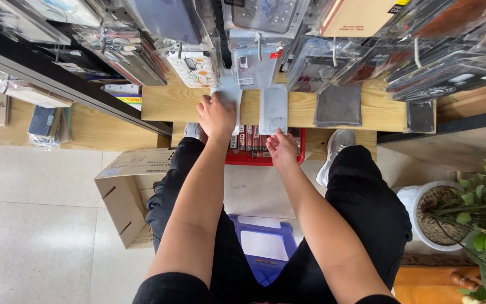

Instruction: Inspecting and packaging mobile phone screen protectors and inventory items.

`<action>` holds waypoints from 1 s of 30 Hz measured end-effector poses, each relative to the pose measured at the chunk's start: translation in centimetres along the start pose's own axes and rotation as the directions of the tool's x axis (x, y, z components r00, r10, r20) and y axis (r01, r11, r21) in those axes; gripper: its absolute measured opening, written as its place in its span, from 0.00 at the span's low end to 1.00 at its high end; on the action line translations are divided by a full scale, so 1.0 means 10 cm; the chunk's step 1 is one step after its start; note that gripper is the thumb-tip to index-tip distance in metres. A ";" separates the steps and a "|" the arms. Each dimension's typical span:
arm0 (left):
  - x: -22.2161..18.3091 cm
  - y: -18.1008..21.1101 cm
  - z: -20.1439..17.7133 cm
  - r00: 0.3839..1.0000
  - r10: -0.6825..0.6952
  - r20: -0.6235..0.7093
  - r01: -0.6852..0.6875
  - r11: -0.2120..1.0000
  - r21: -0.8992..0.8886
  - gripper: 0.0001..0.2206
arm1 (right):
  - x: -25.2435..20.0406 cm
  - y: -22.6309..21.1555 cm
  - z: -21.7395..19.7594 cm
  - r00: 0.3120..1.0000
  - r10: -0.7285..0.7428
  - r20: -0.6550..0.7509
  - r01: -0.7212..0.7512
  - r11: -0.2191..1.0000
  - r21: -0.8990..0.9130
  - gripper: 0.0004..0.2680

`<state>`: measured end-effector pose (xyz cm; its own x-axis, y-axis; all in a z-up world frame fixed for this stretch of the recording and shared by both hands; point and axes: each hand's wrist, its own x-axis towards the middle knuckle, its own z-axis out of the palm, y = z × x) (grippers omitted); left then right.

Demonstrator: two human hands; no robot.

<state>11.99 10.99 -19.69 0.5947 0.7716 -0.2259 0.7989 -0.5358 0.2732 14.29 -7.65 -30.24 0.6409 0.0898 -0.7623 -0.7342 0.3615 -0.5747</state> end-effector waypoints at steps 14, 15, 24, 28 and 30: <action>-0.48 0.26 -0.35 0.988 -0.020 0.152 0.009 0.997 0.073 0.37 | -2.29 -0.74 -0.19 0.962 -0.103 0.253 0.147 0.975 -0.164 0.05; -0.52 0.31 -0.39 0.984 0.012 0.176 -0.024 0.997 0.067 0.33 | -2.33 -0.78 -0.23 0.931 -0.133 0.341 0.176 0.980 -0.097 0.05; -1.75 0.32 -1.39 0.824 0.524 0.215 0.402 -0.273 -0.874 0.35 | -2.73 -0.96 -0.23 0.727 -0.235 0.645 0.291 0.957 0.020 0.06; -1.81 0.28 -1.58 0.689 0.720 0.080 0.481 -0.372 -0.793 0.40 | -2.93 -1.02 -0.15 0.717 -0.132 0.685 0.275 0.956 -0.103 0.06; -1.71 0.25 -1.53 0.594 0.798 0.102 0.436 -0.213 -0.874 0.42 | -2.85 -0.98 -0.21 0.698 -0.080 0.711 0.271 0.949 -0.159 0.05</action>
<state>2.45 1.71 -0.84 0.9999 -0.0039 -0.0122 0.0110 0.7502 0.6612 2.75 -15.67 -3.46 0.6658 0.6937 -0.2747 -0.5589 0.2198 -0.7996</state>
